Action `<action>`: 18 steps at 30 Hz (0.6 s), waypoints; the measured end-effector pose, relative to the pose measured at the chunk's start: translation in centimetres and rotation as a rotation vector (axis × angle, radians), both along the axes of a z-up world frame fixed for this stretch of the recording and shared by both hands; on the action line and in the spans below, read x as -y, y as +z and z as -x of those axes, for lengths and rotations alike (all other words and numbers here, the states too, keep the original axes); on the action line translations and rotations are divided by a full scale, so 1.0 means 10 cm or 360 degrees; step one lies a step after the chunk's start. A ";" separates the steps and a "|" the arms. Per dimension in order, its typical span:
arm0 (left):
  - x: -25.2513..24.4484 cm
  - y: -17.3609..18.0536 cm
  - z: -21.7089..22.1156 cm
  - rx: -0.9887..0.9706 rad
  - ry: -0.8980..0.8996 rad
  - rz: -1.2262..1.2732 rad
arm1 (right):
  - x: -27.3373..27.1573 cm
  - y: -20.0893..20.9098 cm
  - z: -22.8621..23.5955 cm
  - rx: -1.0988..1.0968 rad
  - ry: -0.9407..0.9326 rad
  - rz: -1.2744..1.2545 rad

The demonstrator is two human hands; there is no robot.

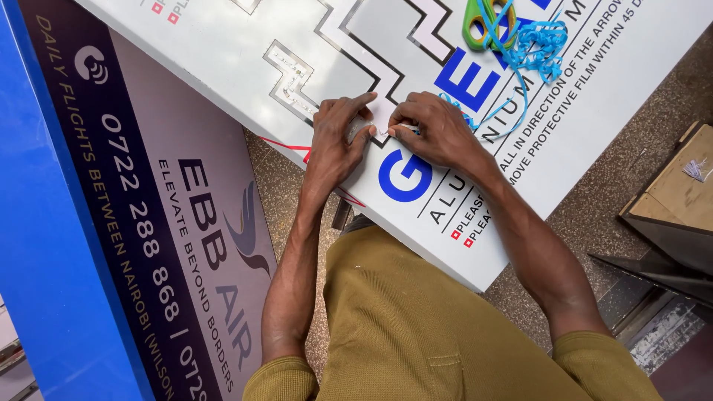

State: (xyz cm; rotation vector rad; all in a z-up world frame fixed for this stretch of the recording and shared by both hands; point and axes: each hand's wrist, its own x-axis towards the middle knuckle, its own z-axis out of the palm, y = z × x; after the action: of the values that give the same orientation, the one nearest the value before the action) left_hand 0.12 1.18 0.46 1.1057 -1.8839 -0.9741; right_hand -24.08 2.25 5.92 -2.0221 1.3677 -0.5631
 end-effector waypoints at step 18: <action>0.08 -0.05 0.15 0.0221 0.0067 -0.0042 | 0.34 0.00 -0.15 -0.0549 0.0049 -0.0236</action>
State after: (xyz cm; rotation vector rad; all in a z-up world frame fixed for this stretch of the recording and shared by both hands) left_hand -1.35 0.33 -0.01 1.2519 -1.9546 -0.9218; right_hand -22.57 -1.12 5.95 -2.0787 1.5214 -0.0949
